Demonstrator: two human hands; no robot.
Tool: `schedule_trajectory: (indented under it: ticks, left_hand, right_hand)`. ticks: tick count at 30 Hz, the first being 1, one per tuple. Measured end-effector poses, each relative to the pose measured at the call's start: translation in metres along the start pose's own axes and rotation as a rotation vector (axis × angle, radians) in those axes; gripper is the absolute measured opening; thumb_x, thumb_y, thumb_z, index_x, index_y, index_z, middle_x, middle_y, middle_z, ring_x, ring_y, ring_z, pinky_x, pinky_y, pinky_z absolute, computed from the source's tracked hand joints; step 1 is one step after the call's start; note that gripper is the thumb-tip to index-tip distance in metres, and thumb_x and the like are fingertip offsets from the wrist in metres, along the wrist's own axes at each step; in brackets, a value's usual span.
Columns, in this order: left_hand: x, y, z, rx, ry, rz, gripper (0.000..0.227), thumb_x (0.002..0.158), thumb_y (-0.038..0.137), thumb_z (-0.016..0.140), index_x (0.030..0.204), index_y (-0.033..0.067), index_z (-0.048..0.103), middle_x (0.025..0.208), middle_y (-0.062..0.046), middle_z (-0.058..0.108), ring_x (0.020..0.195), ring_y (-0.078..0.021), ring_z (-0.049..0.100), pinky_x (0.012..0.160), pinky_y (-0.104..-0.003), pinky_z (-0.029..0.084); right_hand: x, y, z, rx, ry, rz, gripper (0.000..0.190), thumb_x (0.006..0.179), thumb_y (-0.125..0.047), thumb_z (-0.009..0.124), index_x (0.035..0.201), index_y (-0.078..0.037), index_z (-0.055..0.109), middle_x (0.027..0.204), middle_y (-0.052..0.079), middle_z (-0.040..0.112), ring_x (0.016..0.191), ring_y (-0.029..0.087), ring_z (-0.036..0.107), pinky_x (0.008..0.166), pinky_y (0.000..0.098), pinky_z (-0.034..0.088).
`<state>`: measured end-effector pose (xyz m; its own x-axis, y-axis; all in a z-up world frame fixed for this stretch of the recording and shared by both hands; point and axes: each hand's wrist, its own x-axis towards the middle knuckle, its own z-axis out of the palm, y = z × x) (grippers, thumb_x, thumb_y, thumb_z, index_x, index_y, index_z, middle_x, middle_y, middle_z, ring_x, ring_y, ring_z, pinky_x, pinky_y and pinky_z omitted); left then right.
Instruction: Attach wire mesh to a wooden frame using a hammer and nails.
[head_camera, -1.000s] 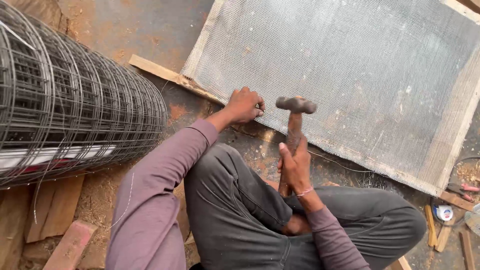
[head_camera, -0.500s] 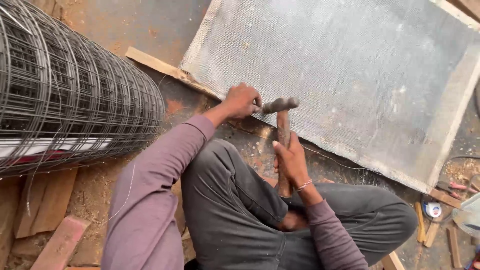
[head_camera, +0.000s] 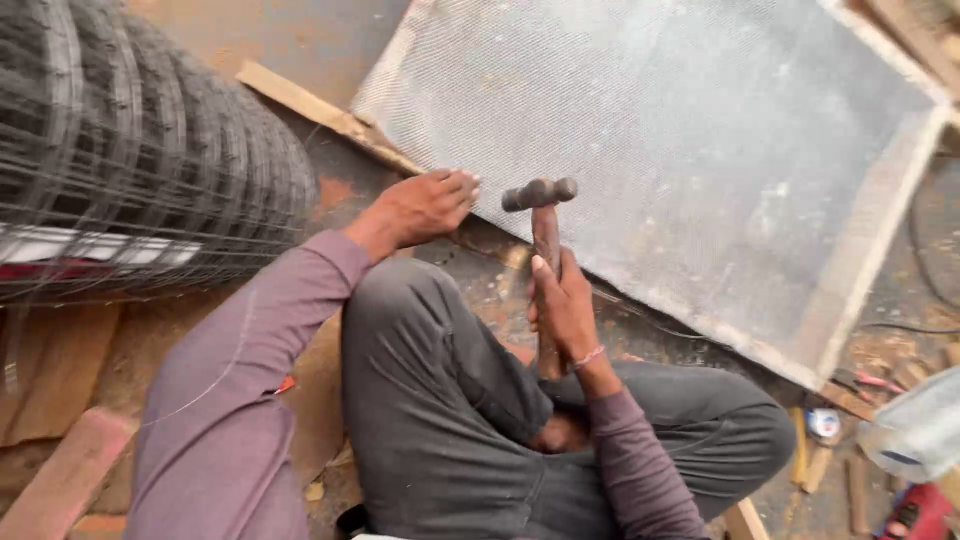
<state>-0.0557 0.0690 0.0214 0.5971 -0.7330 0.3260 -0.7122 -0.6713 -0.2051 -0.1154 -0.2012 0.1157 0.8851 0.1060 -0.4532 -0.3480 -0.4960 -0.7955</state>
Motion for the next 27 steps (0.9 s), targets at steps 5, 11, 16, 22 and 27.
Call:
schedule_trajectory:
  ticks: [5, 11, 16, 22, 27]
  left_hand:
    - [0.002, 0.009, 0.022, 0.008, -0.017, 0.017, 0.036, 0.093, 0.019, 0.058, 0.119, -0.0026, 0.070, 0.131, -0.019, 0.069, 0.117, -0.0254, 0.065, 0.104, -0.035, 0.051]
    - [0.006, 0.001, 0.023, -0.002, -0.082, 0.018, 0.035, 0.096, 0.018, 0.056, 0.119, -0.0030, 0.071, 0.129, -0.020, 0.069, 0.116, -0.0252, 0.067, 0.101, -0.035, 0.052]
    - [0.008, 0.004, 0.020, -0.085, -0.077, -0.015, 0.037, 0.090, 0.017, 0.056, 0.119, -0.0021, 0.071, 0.129, -0.017, 0.070, 0.117, -0.0239, 0.066, 0.103, -0.035, 0.052]
    - [0.013, 0.003, 0.004, -0.093, -0.169, -0.042, 0.038, 0.089, 0.018, 0.056, 0.119, -0.0023, 0.070, 0.134, -0.017, 0.067, 0.122, -0.0255, 0.062, 0.100, -0.037, 0.051]
    - [0.012, 0.001, 0.015, -0.149, -0.231, -0.057, 0.037, 0.097, 0.015, 0.054, 0.126, -0.0040, 0.067, 0.139, -0.018, 0.063, 0.128, -0.0251, 0.059, 0.107, -0.035, 0.048]
  right_hand:
    - [-0.005, 0.015, -0.018, 0.305, 0.101, -0.272, 0.036, 0.109, -0.038, 0.051, 0.117, -0.004, 0.045, 0.077, 0.004, 0.060, 0.052, 0.012, 0.060, 0.042, 0.0296, 0.051]
    - [0.013, 0.024, 0.012, 0.125, 0.097, -0.151, 0.039, 0.104, -0.039, 0.054, 0.122, -0.005, 0.049, 0.074, 0.004, 0.060, 0.049, 0.012, 0.060, 0.042, 0.0295, 0.051]
    - [-0.002, 0.009, -0.005, 0.225, 0.107, -0.068, 0.042, 0.103, -0.039, 0.055, 0.122, -0.002, 0.047, 0.072, 0.005, 0.059, 0.047, 0.013, 0.059, 0.040, 0.0305, 0.052]
    - [0.004, 0.018, 0.003, 0.299, 0.078, -0.147, 0.035, 0.105, -0.038, 0.053, 0.120, -0.007, 0.044, 0.075, 0.003, 0.056, 0.051, 0.012, 0.057, 0.042, 0.0304, 0.052]
    - [0.002, 0.008, -0.013, 0.524, -0.007, 0.011, 0.031, 0.104, -0.036, 0.052, 0.117, -0.009, 0.046, 0.073, 0.002, 0.056, 0.048, 0.012, 0.056, 0.040, 0.0299, 0.050]
